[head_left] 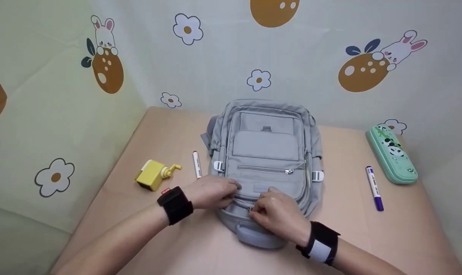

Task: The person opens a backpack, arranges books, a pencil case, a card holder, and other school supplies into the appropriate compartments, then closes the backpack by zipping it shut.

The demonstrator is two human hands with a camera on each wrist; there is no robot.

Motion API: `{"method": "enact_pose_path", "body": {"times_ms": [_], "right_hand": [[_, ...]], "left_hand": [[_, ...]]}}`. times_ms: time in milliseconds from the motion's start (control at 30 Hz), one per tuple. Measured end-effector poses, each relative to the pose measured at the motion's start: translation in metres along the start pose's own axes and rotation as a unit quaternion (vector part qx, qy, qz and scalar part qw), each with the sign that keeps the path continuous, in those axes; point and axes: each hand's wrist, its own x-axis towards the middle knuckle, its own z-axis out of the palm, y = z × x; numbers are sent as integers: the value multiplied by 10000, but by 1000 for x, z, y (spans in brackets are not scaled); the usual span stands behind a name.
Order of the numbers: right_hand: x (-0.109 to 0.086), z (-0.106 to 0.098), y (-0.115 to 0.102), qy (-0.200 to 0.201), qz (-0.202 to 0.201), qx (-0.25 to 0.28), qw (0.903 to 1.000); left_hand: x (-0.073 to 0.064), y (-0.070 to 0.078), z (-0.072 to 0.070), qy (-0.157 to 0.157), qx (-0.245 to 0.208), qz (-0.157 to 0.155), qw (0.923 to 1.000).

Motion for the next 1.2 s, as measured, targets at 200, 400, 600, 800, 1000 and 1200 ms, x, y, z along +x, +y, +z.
{"method": "enact_pose_path", "body": {"times_ms": [200,400,600,800,1000,1200], "right_hand": [[-11,-20,18,236,-231,-78,9994],[-26,-27,47,554,-746,-603,9938],[-36,-13,56,639,-1101,-1106,9857],[-35,-6,57,966,-1347,-1395,9763],[-33,-3,57,1090,-1278,-1340,9766],[-33,-2,57,1172,-1182,-1336,9770]], "left_hand": [[-2,0,1,38,-87,-20,10000],[-1,-1,0,29,-113,-57,9999],[-1,1,2,58,-114,-87,9999],[-3,4,3,115,-160,-150,9997],[-3,16,3,504,192,-346,9979],[9,57,-1,605,621,-1081,9904]]}}
